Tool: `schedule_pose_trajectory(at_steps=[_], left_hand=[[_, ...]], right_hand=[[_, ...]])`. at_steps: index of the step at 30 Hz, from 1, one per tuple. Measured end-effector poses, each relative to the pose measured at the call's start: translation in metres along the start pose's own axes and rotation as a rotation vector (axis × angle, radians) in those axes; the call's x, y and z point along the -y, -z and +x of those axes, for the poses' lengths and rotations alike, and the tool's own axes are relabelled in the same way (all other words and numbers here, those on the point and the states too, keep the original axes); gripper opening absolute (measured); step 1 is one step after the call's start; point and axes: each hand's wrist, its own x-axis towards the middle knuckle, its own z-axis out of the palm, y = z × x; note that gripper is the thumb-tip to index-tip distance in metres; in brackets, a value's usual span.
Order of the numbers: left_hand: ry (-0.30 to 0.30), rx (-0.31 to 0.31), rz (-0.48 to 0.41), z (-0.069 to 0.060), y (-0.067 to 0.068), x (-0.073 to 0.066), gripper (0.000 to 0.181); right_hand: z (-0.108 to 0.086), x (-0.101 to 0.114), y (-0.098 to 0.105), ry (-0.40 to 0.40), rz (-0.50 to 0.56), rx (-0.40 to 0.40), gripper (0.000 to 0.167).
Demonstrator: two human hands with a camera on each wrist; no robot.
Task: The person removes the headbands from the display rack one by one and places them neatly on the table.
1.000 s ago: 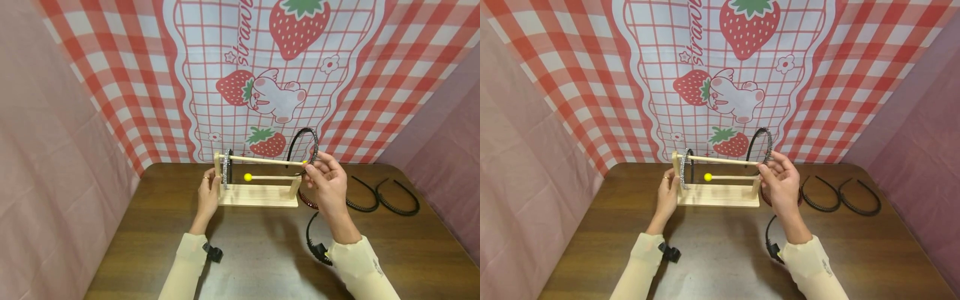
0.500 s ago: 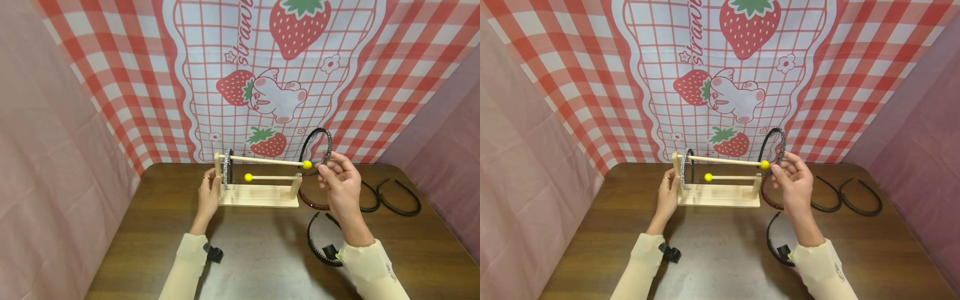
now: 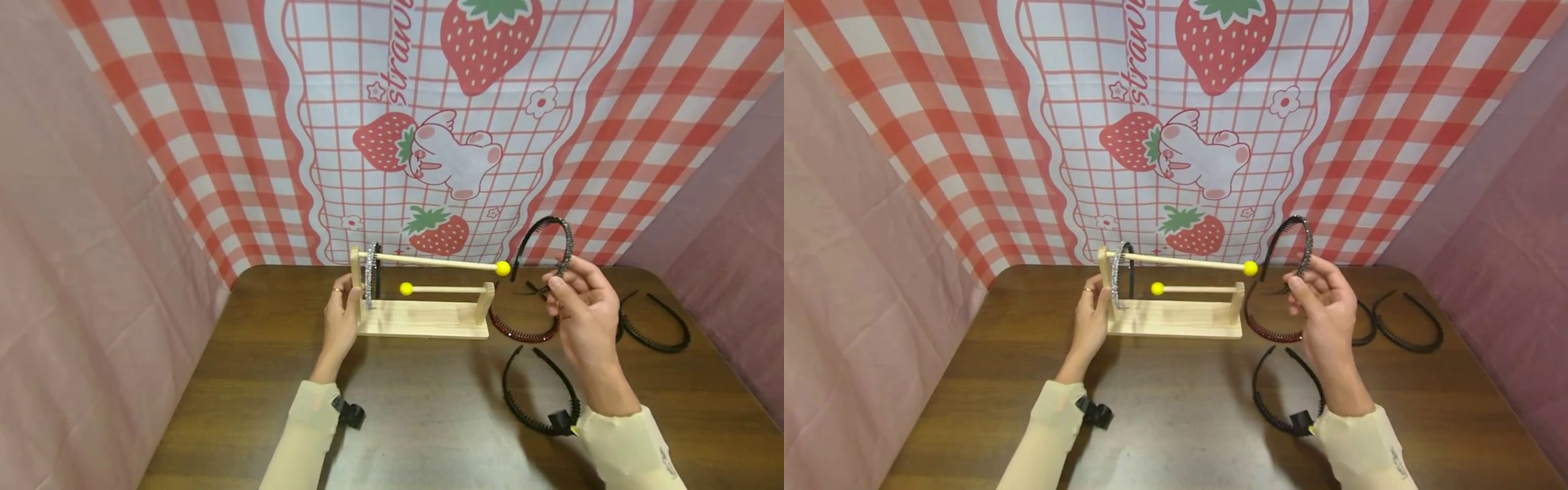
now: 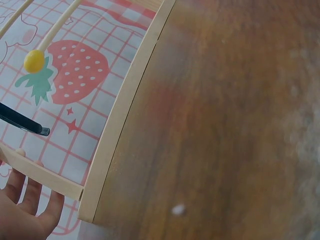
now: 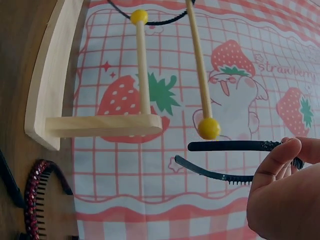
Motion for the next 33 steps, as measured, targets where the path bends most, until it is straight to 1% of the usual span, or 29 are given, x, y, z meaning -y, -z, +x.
schedule_pose_trajectory(at_steps=[1,4,8,10,13,15,20,23,26,29,33], left_hand=[[0.024,0.008,0.012,0.000,0.000,-0.005,0.068],[0.062,0.011,0.020,0.000,-0.001,-0.007,0.057],[0.059,0.005,0.013,-0.001,-0.001,-0.006,0.051],[0.050,0.008,0.011,-0.002,-0.001,-0.006,0.057],[0.049,0.009,0.004,-0.003,-0.001,-0.005,0.058],[0.055,0.006,0.011,-0.003,-0.001,-0.005,0.059],[0.061,-0.008,0.009,-0.002,-0.002,-0.005,0.052],[0.062,-0.010,0.009,-0.002,-0.003,-0.005,0.045],[0.067,-0.008,0.015,-0.002,-0.003,-0.004,0.043],[0.074,-0.004,0.030,-0.001,-0.001,-0.005,0.048],[0.076,0.007,0.040,-0.001,0.000,-0.007,0.067]], right_hand=[[0.000,0.002,0.002,0.000,0.008,-0.003,0.029],[-0.001,0.009,0.007,0.005,0.018,-0.016,0.028],[-0.002,0.015,0.015,0.005,-0.018,-0.037,0.027],[-0.003,0.018,0.019,0.000,-0.046,-0.045,0.025],[-0.006,0.022,0.025,-0.023,-0.103,-0.053,0.022],[-0.008,0.026,0.031,-0.041,-0.170,-0.052,0.019],[-0.012,0.034,0.047,-0.109,-0.374,-0.005,0.015],[-0.017,0.038,0.058,-0.148,-0.495,0.023,0.020],[-0.021,0.042,0.068,-0.173,-0.651,0.036,0.025],[-0.025,0.046,0.075,-0.158,-0.867,0.042,0.025],[-0.028,0.049,0.083,-0.069,-1.190,0.020,0.023]])
